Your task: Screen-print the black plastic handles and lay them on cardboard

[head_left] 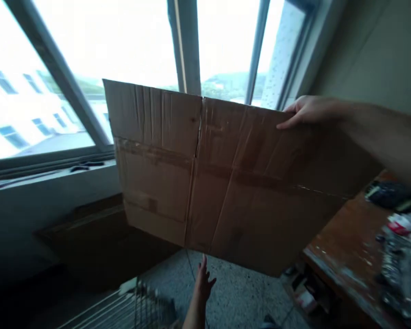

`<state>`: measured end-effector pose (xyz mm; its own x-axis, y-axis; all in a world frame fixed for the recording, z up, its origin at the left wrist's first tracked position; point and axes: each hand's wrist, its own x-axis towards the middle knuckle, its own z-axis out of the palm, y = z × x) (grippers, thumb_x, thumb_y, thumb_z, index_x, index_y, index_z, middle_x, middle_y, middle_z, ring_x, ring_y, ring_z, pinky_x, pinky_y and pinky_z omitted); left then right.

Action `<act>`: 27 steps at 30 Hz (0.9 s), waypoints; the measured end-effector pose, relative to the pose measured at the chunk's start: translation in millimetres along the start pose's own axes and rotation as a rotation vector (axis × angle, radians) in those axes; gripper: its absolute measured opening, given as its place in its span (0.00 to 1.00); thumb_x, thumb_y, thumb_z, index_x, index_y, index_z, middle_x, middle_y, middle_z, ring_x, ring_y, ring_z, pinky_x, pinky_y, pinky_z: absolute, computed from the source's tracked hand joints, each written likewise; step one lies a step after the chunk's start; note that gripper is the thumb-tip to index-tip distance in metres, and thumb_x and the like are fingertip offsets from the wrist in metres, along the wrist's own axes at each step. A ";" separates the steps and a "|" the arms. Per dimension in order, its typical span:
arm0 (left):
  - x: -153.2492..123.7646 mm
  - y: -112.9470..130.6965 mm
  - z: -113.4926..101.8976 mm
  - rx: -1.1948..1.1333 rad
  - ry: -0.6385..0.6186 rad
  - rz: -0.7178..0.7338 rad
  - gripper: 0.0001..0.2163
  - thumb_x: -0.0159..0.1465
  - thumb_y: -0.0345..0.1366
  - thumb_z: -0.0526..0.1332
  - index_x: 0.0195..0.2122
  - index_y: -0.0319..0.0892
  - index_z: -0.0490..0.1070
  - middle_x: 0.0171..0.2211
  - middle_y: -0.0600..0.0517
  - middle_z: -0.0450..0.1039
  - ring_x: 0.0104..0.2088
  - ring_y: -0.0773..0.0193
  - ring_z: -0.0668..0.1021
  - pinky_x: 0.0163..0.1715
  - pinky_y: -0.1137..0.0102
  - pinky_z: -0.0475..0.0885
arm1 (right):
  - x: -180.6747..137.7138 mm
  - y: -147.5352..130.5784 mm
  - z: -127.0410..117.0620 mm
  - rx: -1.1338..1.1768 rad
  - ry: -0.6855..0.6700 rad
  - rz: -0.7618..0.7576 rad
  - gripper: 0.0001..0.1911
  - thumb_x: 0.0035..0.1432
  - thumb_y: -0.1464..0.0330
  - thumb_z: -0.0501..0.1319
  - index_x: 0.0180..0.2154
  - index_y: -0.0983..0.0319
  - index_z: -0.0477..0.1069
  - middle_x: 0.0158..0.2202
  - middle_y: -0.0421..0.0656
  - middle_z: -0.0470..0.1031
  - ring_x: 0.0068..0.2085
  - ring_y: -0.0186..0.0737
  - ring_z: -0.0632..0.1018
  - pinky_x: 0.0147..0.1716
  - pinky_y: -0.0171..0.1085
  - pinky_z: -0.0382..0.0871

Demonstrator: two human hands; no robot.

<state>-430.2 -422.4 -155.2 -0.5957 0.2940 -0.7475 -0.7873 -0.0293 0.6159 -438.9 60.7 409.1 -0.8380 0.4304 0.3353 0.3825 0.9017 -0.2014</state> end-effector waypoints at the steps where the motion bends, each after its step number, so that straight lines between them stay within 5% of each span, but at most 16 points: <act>1: 6.6 -10.6 16.8 -0.031 -0.057 -0.023 0.42 0.57 0.66 0.50 0.69 0.56 0.43 0.70 0.45 0.47 0.68 0.51 0.56 0.44 0.61 0.74 | -16.0 25.3 -13.0 -0.002 -0.054 0.031 0.51 0.58 0.54 0.22 0.33 0.89 0.71 0.52 0.61 0.70 0.50 0.43 0.75 0.35 0.40 0.63; 5: 27.7 -52.4 88.6 -0.163 -0.173 -0.075 0.27 0.60 0.60 0.54 0.61 0.63 0.62 0.62 0.51 0.67 0.61 0.53 0.70 0.47 0.60 0.74 | -73.9 100.3 -35.8 -0.036 -0.117 0.077 0.35 0.67 0.53 0.46 0.41 0.81 0.75 0.52 0.57 0.73 0.51 0.43 0.75 0.43 0.39 0.66; 8: 32.4 -77.2 137.6 -0.157 -0.096 -0.088 0.27 0.59 0.52 0.62 0.60 0.60 0.64 0.61 0.50 0.68 0.57 0.53 0.74 0.46 0.61 0.74 | -101.9 146.3 -28.9 -0.154 0.079 0.065 0.22 0.58 0.57 0.65 0.47 0.67 0.77 0.50 0.50 0.77 0.51 0.48 0.75 0.50 0.45 0.69; 11: 26.9 -86.3 179.9 -0.078 -0.063 -0.041 0.29 0.57 0.49 0.66 0.60 0.55 0.64 0.60 0.48 0.68 0.57 0.53 0.74 0.44 0.63 0.74 | -129.6 190.6 -5.2 -0.249 0.314 0.057 0.19 0.57 0.64 0.66 0.50 0.61 0.76 0.49 0.49 0.77 0.52 0.51 0.74 0.53 0.48 0.67; 15: 14.2 -73.4 232.5 0.094 -0.112 0.094 0.30 0.54 0.46 0.69 0.57 0.52 0.65 0.60 0.49 0.68 0.60 0.53 0.71 0.39 0.67 0.74 | -191.7 233.9 45.2 -0.115 0.201 0.050 0.12 0.58 0.67 0.64 0.45 0.60 0.78 0.45 0.46 0.79 0.48 0.47 0.76 0.51 0.46 0.68; 21: 12.6 -57.5 282.7 0.296 -0.131 0.122 0.29 0.50 0.40 0.70 0.53 0.44 0.67 0.52 0.41 0.75 0.47 0.48 0.80 0.33 0.63 0.77 | -341.0 251.8 100.1 0.203 0.077 0.166 0.09 0.57 0.68 0.62 0.40 0.58 0.78 0.44 0.44 0.79 0.47 0.45 0.77 0.50 0.44 0.69; 27: 22.7 -61.7 292.0 0.406 -0.151 0.136 0.21 0.49 0.40 0.70 0.44 0.41 0.72 0.45 0.42 0.77 0.45 0.47 0.80 0.30 0.64 0.78 | -508.6 233.0 113.8 0.384 0.144 0.624 0.13 0.59 0.63 0.58 0.41 0.59 0.78 0.46 0.47 0.79 0.48 0.47 0.78 0.47 0.44 0.70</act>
<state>-348.7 -135.0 -137.4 -0.6356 0.4504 -0.6271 -0.5593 0.2912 0.7761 32.2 47.2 86.9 -0.4404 0.8823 0.1659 0.5853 0.4223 -0.6922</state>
